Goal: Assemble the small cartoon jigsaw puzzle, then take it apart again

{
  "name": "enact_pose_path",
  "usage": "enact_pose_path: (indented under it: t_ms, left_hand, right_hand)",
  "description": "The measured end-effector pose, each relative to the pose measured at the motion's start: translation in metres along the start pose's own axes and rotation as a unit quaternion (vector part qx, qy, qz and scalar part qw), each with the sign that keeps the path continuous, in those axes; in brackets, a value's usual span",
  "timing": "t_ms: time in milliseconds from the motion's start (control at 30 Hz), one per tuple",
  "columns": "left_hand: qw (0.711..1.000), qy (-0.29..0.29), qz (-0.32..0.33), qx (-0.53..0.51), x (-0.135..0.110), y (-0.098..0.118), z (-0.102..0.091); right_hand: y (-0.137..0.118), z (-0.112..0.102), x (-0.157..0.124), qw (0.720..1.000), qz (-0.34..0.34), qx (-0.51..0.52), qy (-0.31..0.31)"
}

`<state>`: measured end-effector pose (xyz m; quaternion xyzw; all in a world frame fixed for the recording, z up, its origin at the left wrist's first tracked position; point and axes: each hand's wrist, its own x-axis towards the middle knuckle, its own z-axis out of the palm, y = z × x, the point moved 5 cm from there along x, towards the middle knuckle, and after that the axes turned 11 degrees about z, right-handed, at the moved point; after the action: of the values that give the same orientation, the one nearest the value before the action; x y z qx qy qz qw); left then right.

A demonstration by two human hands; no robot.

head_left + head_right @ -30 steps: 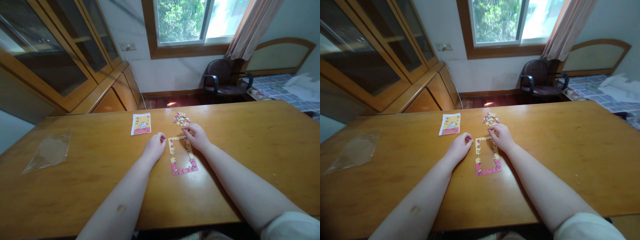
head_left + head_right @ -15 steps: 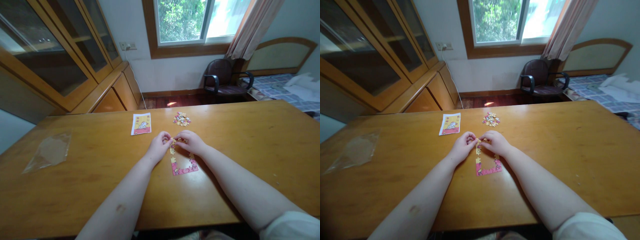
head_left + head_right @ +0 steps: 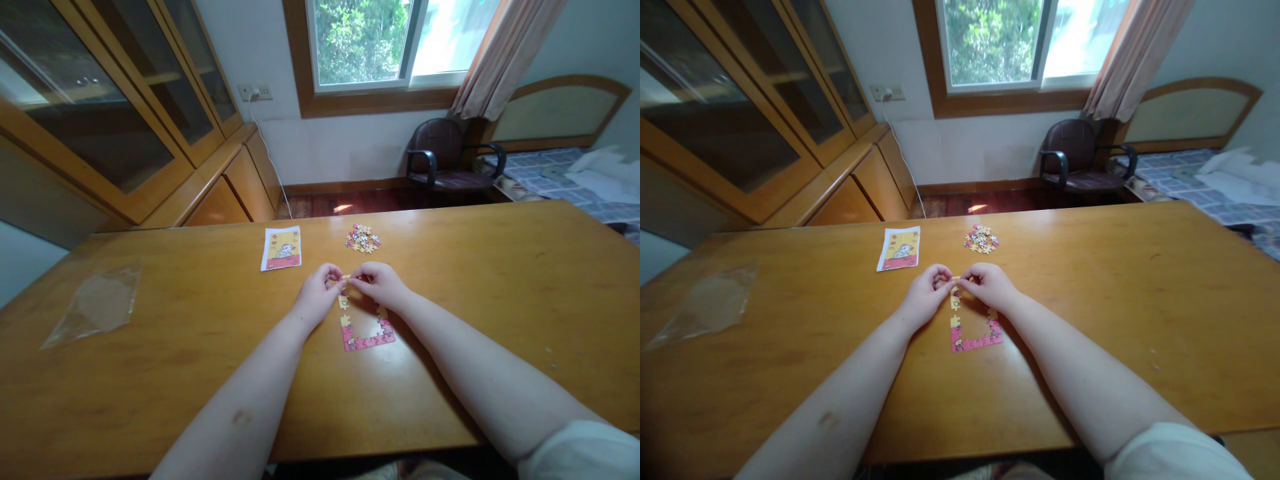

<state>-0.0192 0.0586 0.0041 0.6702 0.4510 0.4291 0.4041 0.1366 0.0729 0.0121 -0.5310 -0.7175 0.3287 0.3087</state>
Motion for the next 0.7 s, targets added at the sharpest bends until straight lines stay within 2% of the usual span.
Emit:
enact_pose_path:
  t_ms: [167,333,433,700]
  left_hand:
    - [1.0,0.001,-0.027,0.016,-0.001,-0.007,0.0]
    - [0.993,0.046,-0.079,-0.072,-0.001,-0.007,-0.003]
    - [0.983,0.061,-0.108,-0.133,-0.001,-0.005,-0.002]
    - [0.974,0.028,-0.145,-0.17,-0.004,-0.001,0.004]
  right_hand:
    - [-0.001,-0.003,-0.001,0.999,-0.006,-0.032,0.015]
    - [-0.015,-0.009,-0.008,0.984,-0.136,-0.098,0.065]
    - [-0.019,-0.011,-0.011,0.974,-0.172,-0.12,0.089]
    - [-0.023,-0.011,-0.014,0.958,-0.215,-0.155,0.107]
